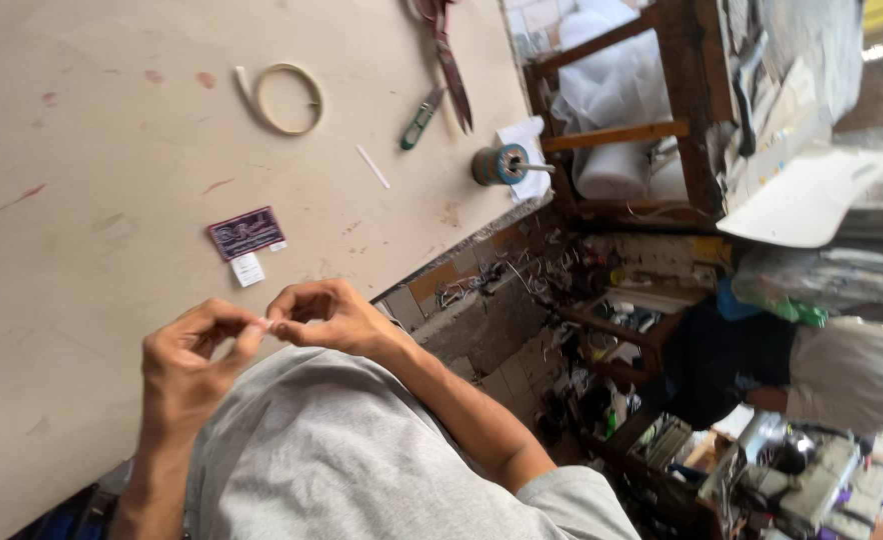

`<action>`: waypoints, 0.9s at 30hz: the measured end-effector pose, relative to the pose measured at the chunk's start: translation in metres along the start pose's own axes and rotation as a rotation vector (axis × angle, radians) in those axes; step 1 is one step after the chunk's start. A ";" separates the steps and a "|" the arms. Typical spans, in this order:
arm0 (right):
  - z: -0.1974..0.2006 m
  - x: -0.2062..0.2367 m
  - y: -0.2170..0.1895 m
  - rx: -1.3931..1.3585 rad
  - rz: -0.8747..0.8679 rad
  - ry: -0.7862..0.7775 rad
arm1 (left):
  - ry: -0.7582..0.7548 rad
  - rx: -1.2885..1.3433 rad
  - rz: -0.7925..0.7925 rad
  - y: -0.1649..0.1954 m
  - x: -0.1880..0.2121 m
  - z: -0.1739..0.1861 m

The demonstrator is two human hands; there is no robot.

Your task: The person folds a small woven garment label at a workbench, presses a strip of tape onto it, attaches a small paper tag to the label, and trims the tag string with scissors. They handle the label repeatedly, turning it over and smoothing the tag into place before setting it on the table.

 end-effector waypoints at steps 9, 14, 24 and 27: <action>-0.001 0.001 -0.004 0.109 0.047 0.111 | 0.010 -0.173 -0.098 0.006 -0.008 0.001; 0.001 0.005 -0.003 -0.229 0.132 0.079 | -0.042 -0.163 0.009 0.035 -0.009 -0.007; 0.005 0.018 -0.017 -0.195 0.208 0.064 | -0.287 0.214 0.092 0.047 -0.005 -0.015; 0.005 0.018 -0.017 -0.175 0.210 0.084 | -0.278 0.239 0.065 0.043 -0.003 -0.014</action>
Point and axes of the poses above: each hand's wrist, its own x-axis away from the middle knuckle, its own z-axis out of the back of the hand, y = z × x, the point moved 4 cm from there along -x, towards the middle knuckle, and after that the axes turned 8 degrees about z, right-handed, at the moved point
